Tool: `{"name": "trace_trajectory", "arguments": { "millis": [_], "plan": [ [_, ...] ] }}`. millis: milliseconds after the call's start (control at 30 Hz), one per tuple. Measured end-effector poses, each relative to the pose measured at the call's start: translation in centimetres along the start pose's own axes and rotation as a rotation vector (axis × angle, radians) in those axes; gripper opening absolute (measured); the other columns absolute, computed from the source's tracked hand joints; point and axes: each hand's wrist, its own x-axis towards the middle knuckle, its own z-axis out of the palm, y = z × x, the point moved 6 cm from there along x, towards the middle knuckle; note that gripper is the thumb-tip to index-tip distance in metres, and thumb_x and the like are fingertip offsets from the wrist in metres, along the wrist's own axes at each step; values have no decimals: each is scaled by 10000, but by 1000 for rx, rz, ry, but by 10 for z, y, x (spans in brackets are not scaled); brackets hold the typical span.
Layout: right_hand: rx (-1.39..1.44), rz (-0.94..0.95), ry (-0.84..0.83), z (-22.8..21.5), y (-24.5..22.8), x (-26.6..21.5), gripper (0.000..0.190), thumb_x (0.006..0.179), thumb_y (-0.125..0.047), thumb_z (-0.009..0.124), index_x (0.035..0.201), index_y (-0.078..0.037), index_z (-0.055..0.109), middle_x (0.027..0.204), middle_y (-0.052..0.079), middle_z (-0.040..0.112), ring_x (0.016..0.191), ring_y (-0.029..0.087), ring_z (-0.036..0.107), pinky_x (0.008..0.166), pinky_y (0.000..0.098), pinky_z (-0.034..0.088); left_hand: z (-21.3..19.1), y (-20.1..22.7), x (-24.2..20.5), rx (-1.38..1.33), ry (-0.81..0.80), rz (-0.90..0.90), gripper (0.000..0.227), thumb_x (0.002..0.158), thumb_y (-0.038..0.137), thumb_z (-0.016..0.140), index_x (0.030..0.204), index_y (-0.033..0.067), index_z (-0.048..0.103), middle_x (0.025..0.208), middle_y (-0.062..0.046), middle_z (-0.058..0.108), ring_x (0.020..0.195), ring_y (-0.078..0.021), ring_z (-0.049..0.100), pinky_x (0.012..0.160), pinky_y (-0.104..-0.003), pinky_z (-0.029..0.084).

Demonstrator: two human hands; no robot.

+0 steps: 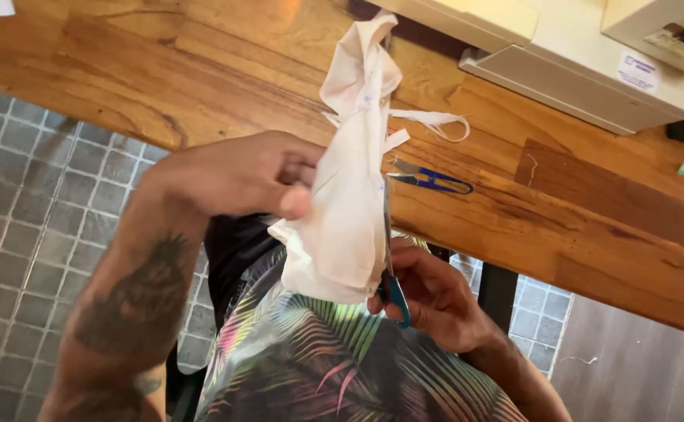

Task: Trimming excess material from a white fabric garment piece using scissors

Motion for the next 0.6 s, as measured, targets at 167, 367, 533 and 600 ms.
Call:
{"name": "trace_trajectory", "arguments": {
  "millis": [167, 367, 533, 600],
  "plan": [
    [-9, -36, 6, -5, 1, 1, 436, 1160, -209, 809, 1489, -1, 612, 1394, 144, 634, 1062, 239, 783, 979, 405, 651, 16, -9, 32, -274, 189, -7, 495, 836, 397, 962, 1167, 56, 827, 1038, -2, 863, 866, -87, 767, 748, -234, 604],
    [-45, -15, 65, -12, 7, -8, 444, 1134, -187, 819, 1468, 22, 615, 1348, 141, 653, 1059, 249, 805, 1005, 427, 667, 36, 8, 24, -266, 588, -286, 252, 862, 215, 1010, 1023, 71, 880, 897, -20, 868, 726, -106, 753, 593, -266, 569],
    [-51, -48, 21, -2, -2, 1, 399, 1168, -208, 781, 1466, -2, 615, 1255, 158, 678, 1082, 238, 771, 1012, 424, 650, 43, 11, 20, -313, 667, -191, 298, 876, 231, 969, 1098, 54, 877, 960, -29, 880, 789, -106, 778, 633, -285, 634],
    [-30, -69, 14, 2, -7, 3, 403, 1173, -170, 762, 1478, 29, 591, 1297, 170, 640, 1129, 239, 748, 1037, 424, 644, 44, 15, 19, -260, 706, -236, 298, 827, 164, 1004, 1091, 54, 919, 979, -36, 921, 798, -100, 798, 657, -287, 666]
  ]
}}
